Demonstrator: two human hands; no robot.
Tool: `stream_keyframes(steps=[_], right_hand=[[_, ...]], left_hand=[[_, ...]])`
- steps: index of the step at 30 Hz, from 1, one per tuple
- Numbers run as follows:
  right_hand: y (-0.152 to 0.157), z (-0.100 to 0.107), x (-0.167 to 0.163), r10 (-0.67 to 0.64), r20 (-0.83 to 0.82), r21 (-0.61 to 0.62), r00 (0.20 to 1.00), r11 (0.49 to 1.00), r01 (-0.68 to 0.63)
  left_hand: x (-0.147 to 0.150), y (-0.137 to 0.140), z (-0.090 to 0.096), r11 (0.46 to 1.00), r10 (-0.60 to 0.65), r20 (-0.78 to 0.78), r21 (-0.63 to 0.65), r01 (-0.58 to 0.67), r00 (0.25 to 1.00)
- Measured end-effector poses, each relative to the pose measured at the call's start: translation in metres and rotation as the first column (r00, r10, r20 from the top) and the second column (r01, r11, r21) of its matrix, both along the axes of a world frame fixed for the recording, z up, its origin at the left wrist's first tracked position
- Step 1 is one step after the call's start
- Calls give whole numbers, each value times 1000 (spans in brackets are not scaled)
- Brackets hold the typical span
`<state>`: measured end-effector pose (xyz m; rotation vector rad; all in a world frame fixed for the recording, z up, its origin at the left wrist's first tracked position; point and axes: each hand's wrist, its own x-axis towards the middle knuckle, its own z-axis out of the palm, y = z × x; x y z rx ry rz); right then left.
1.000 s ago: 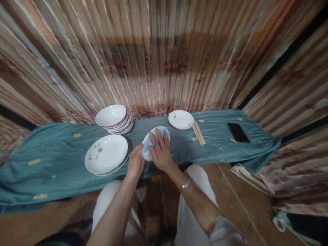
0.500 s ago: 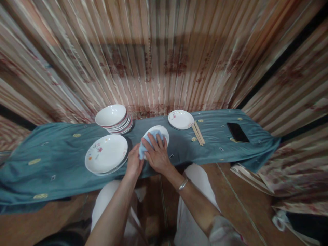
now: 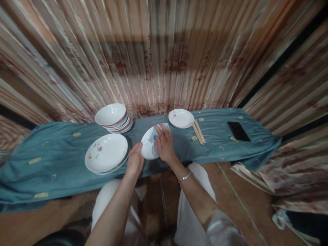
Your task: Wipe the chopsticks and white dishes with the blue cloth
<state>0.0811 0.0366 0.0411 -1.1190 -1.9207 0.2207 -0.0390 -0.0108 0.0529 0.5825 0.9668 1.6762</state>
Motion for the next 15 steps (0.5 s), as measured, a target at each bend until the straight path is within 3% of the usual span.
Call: stream_keyframes(steps=[9, 15], right_hand=[[27, -34, 8, -1, -402, -112, 916, 993, -48], [27, -52, 3, -96, -506, -278, 857, 959, -56]], left_hand=[[-4, 2, -5, 999, 49, 102, -17, -47, 994], [-6, 1, -6, 997, 70, 136, -22, -68, 988]])
